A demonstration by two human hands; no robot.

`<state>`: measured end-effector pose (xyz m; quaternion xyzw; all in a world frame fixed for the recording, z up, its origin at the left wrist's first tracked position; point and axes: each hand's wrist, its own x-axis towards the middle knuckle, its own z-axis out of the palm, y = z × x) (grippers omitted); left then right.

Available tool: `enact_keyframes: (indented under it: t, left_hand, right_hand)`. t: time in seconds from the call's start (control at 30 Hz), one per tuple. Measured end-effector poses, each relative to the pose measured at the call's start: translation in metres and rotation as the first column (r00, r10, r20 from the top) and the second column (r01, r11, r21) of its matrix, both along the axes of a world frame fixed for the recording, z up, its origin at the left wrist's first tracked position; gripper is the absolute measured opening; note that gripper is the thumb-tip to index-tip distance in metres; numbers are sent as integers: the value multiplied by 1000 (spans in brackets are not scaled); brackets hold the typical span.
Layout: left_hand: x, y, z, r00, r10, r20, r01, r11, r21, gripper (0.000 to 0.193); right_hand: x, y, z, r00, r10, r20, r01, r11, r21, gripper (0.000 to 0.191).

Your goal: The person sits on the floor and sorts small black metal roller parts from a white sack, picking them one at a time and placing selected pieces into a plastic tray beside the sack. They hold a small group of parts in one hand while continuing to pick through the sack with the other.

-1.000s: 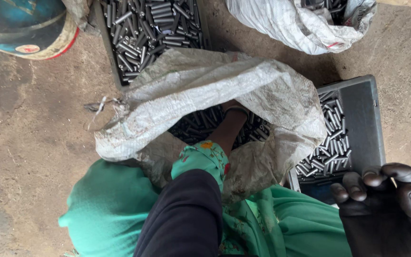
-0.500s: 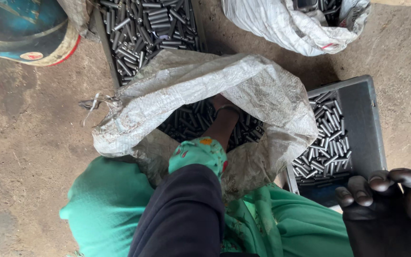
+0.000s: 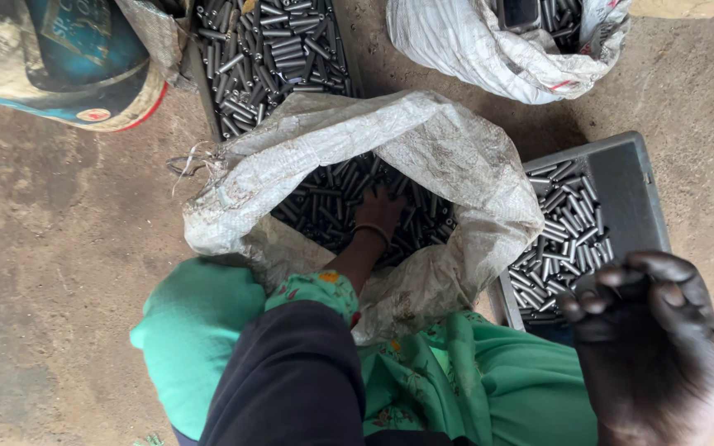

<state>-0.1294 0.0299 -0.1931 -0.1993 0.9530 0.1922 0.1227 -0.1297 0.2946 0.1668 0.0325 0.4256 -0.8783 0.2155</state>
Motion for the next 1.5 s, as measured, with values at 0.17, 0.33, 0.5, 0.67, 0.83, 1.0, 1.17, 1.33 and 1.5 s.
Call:
enact_keyframes:
  t: [0.17, 0.33, 0.5, 0.67, 0.83, 1.0, 1.17, 1.33, 1.5]
  left_hand:
    - [28, -2, 11, 993, -118, -5, 118, 993, 23, 56]
    - [17, -36, 46, 892, -18, 451, -65, 984, 167, 120]
    - [11, -43, 57, 930, -79, 360, 62, 996, 59, 107]
    - [9, 1, 35, 944, 209, 256, -220, 975, 16, 56]
    - [18, 33, 30, 961, 259, 97, -247, 961, -126, 56]
    - [22, 30, 54, 978, 112, 176, -94, 990, -108, 75]
    - [19, 18, 35, 996, -66, 61, 83, 930, -359, 42]
    - [16, 20, 13, 992, 55, -116, -89, 945, -314, 27]
    - [18, 19, 22, 993, 71, -92, -96, 948, -304, 25]
  right_hand:
    - [4, -7, 4, 999, 34, -41, -34, 999, 3, 18]
    - [10, -5, 12, 998, 34, -49, -34, 999, -5, 18]
    - [16, -5, 15, 998, 39, -58, -39, 999, 3, 18]
    - [15, -7, 13, 996, 38, -75, -36, 999, 26, 19]
    - [12, -7, 11, 998, 45, -53, -46, 999, -6, 20]
    - [10, -4, 11, 998, 31, -48, -30, 999, 15, 21]
    - [12, -2, 11, 999, 25, -33, -25, 1000, 4, 22]
    - [11, -1, 12, 999, 21, -50, -19, 999, 26, 21]
    - [10, 4, 11, 996, 37, -78, -34, 998, 44, 17]
